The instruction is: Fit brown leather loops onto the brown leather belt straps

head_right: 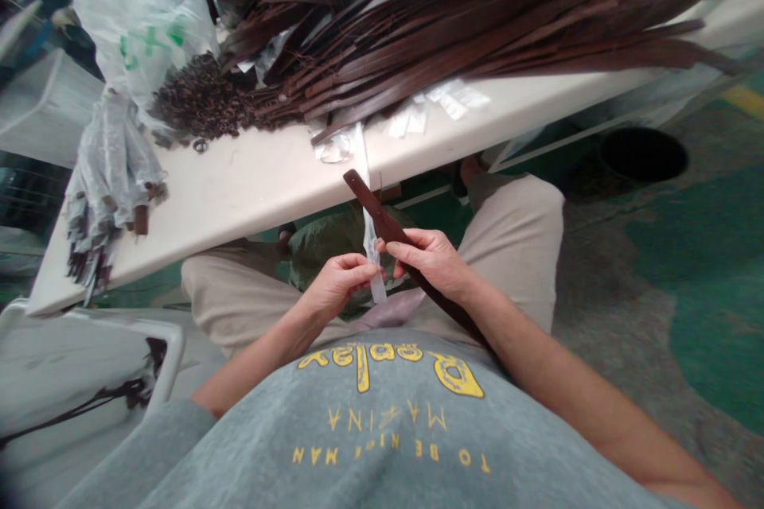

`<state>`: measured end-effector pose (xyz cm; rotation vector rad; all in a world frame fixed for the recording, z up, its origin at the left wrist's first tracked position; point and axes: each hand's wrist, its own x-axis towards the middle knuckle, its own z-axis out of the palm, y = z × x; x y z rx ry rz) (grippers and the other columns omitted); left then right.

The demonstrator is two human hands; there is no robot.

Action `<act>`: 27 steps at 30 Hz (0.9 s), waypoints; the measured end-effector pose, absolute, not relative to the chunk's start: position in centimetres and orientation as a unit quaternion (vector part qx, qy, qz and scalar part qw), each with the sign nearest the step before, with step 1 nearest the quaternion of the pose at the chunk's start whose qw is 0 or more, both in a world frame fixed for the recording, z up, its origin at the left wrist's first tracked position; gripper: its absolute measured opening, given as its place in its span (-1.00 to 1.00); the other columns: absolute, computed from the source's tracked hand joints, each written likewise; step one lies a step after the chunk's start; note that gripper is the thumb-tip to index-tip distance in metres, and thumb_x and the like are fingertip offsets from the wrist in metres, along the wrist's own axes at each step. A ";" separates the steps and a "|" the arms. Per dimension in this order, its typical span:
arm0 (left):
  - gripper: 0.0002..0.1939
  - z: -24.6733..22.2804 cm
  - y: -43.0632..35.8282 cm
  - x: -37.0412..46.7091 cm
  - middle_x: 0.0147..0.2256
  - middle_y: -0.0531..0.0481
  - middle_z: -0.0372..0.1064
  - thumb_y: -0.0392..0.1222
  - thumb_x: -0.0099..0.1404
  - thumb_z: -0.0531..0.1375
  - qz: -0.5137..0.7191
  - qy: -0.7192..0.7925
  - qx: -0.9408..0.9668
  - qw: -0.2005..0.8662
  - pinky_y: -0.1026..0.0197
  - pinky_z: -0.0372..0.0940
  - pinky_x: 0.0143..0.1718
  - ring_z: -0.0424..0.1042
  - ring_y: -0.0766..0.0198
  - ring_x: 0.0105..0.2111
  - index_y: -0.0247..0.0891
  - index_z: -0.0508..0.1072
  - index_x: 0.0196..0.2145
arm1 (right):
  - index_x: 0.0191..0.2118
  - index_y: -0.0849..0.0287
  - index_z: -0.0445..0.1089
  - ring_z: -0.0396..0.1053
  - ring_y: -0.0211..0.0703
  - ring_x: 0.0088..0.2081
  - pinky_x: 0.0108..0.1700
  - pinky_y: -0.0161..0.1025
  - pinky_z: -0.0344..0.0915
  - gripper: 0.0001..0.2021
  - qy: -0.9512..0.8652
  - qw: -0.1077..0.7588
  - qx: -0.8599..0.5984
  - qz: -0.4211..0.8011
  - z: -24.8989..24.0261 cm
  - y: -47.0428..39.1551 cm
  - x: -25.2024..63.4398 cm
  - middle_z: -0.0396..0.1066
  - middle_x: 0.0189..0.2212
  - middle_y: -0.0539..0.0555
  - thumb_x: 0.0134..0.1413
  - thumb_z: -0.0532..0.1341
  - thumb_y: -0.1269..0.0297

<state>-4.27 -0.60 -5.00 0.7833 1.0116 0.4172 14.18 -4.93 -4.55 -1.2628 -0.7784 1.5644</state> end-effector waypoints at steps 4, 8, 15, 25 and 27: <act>-0.60 -5.7 -0.8 -3.8 -0.60 0.12 0.33 0.01 -0.21 0.52 0.202 0.474 0.350 0.782 0.28 0.20 -0.42 0.25 0.42 -0.57 -0.28 0.46 -0.60 | -0.28 0.16 0.57 0.29 -0.36 -0.57 -0.54 -0.35 0.19 -0.70 -0.301 0.472 -0.503 0.658 -5.3 -5.5 14.7 0.52 -0.42 0.01 -0.05 0.41 0.04; -0.58 -6.1 -0.9 -3.5 -0.52 0.07 0.42 -0.01 -0.22 0.53 0.192 0.463 0.335 0.798 0.27 0.21 -0.38 0.33 0.40 -0.52 -0.31 0.51 -0.49 | -0.30 0.20 0.57 0.28 -0.36 -0.57 -0.51 -0.38 0.18 -0.68 -0.297 0.454 -0.486 0.685 -5.8 -5.5 14.5 0.42 -0.58 -0.05 -0.09 0.43 0.05; -0.54 -5.8 -0.7 -3.4 -0.39 -0.07 0.53 0.05 -0.12 0.50 0.154 0.439 0.331 0.821 0.25 0.27 -0.31 0.43 0.31 -0.41 -0.33 0.55 -0.36 | -0.29 0.23 0.53 0.30 -0.32 -0.56 -0.47 -0.35 0.25 -0.64 -0.291 0.469 -0.486 0.677 -5.7 -4.7 13.9 0.36 -0.64 -0.07 -0.11 0.41 0.03; -0.67 -5.8 0.3 -3.3 -0.54 0.14 0.38 -0.05 -0.05 0.46 0.243 0.459 0.379 0.766 0.33 0.17 -0.43 0.26 0.44 -0.54 -0.27 0.43 -0.53 | -0.30 0.22 0.52 0.28 -0.33 -0.56 -0.57 -0.38 0.16 -0.75 -0.418 0.441 -0.538 0.584 -4.8 -4.7 15.1 0.35 -0.53 -0.04 0.01 0.30 0.12; -0.65 -5.7 0.3 -3.4 -0.58 0.16 0.34 -0.04 -0.05 0.46 0.246 0.463 0.404 0.749 0.33 0.15 -0.45 0.24 0.44 -0.56 -0.26 0.40 -0.54 | -0.34 0.23 0.51 0.32 -0.32 -0.53 -0.56 -0.38 0.21 -0.76 -0.439 0.443 -0.541 0.564 -4.7 -4.6 15.3 0.36 -0.48 -0.02 0.01 0.29 0.13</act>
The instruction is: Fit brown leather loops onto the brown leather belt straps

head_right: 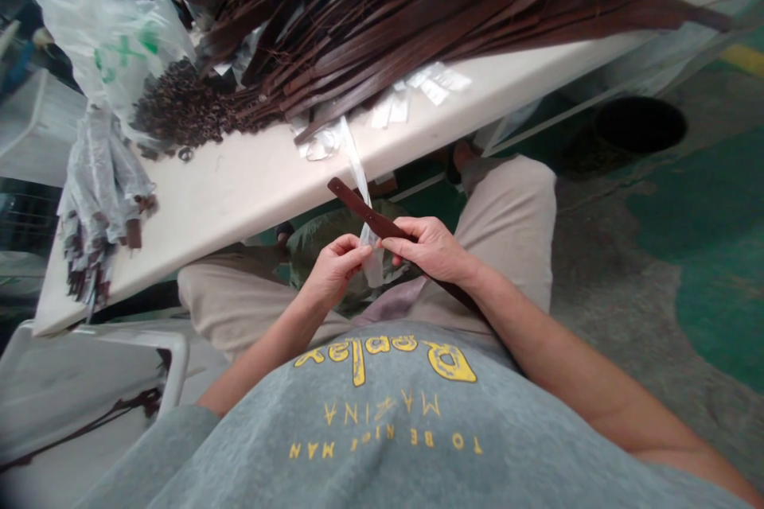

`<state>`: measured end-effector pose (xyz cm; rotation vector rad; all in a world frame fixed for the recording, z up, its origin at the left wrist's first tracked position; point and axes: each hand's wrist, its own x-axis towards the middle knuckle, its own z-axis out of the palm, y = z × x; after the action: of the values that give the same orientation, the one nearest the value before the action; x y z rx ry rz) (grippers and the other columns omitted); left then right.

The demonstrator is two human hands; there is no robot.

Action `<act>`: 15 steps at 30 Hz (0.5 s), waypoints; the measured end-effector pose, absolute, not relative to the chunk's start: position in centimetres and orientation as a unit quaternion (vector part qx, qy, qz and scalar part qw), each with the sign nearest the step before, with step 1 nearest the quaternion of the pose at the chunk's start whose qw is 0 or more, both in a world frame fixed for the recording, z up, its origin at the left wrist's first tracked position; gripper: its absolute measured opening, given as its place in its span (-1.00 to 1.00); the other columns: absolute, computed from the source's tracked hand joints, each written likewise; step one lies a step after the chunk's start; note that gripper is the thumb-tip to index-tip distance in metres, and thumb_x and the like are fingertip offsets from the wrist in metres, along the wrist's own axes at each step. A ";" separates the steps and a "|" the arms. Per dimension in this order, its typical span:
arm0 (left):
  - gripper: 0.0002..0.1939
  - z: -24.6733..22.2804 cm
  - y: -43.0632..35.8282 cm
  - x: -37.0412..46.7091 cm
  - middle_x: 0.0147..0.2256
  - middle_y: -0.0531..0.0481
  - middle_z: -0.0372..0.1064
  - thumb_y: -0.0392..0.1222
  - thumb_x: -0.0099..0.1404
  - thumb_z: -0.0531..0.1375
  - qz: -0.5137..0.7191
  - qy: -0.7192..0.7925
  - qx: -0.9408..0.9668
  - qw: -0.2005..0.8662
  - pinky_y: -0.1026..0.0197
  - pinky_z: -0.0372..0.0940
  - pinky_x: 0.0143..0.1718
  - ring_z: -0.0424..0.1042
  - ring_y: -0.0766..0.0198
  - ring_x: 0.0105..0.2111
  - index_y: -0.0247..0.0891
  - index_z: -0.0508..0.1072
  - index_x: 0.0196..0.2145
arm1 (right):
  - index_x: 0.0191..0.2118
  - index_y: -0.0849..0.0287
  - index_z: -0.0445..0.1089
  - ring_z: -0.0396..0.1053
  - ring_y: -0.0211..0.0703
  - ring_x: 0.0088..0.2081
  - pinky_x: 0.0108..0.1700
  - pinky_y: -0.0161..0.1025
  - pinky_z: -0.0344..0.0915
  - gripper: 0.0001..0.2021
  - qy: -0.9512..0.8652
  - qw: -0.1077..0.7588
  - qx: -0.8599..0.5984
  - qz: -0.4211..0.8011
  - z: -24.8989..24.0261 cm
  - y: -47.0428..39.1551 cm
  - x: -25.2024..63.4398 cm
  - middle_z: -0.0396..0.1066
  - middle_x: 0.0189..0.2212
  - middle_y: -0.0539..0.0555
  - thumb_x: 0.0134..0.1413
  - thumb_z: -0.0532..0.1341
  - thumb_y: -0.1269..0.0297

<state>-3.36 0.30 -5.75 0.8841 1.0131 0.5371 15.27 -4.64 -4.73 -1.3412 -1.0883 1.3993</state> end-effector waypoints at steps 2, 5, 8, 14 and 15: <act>-0.65 -5.8 0.2 -3.5 -0.59 0.17 0.33 -0.07 -0.08 0.47 0.233 0.456 0.422 0.748 0.32 0.17 -0.45 0.26 0.42 -0.56 -0.25 0.38 -0.53 | -0.36 0.22 0.51 0.34 -0.31 -0.53 -0.55 -0.37 0.25 -0.77 -0.455 0.439 -0.548 0.547 -4.5 -4.7 15.4 0.36 -0.45 -0.01 0.02 0.29 0.13; -0.64 -5.9 -0.2 -3.6 -0.54 0.14 0.38 -0.13 -0.15 0.49 0.191 0.440 0.425 0.768 0.30 0.20 -0.44 0.29 0.39 -0.53 -0.25 0.45 -0.43 | -0.37 0.21 0.51 0.36 -0.29 -0.52 -0.53 -0.35 0.30 -0.77 -0.479 0.432 -0.558 0.523 -4.2 -4.8 15.6 0.39 -0.42 0.01 0.03 0.28 0.12; -0.64 -6.1 -0.4 -3.6 -0.45 0.06 0.45 -0.12 -0.11 0.45 0.142 0.427 0.452 0.770 0.28 0.20 -0.42 0.30 0.36 -0.49 -0.27 0.55 -0.33 | -0.37 0.21 0.52 0.37 -0.29 -0.52 -0.52 -0.33 0.30 -0.78 -0.512 0.426 -0.560 0.492 -4.2 -4.7 15.6 0.41 -0.39 0.03 0.05 0.26 0.14; -0.69 -5.8 -0.2 -3.5 -0.58 0.06 0.37 0.03 0.07 0.34 0.079 0.433 0.572 0.693 0.22 0.11 -0.43 0.22 0.34 -0.53 -0.32 0.60 -0.49 | -0.33 0.20 0.53 0.38 -0.27 -0.52 -0.50 -0.30 0.30 -0.76 -0.515 0.438 -0.573 0.463 -3.8 -5.2 15.7 0.43 -0.36 0.05 0.07 0.25 0.12; -0.69 -5.7 -0.2 -3.4 -0.57 0.06 0.38 0.03 0.07 0.35 0.086 0.433 0.568 0.695 0.21 0.12 -0.42 0.24 0.34 -0.53 -0.31 0.59 -0.50 | -0.31 0.19 0.53 0.38 -0.27 -0.52 -0.49 -0.30 0.30 -0.76 -0.505 0.442 -0.581 0.460 -3.5 -5.7 16.0 0.43 -0.37 0.04 0.08 0.25 0.11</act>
<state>-3.39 -0.21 -5.74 1.2689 0.9656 0.1914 15.99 -5.66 -3.49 -1.4428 -1.2531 1.1426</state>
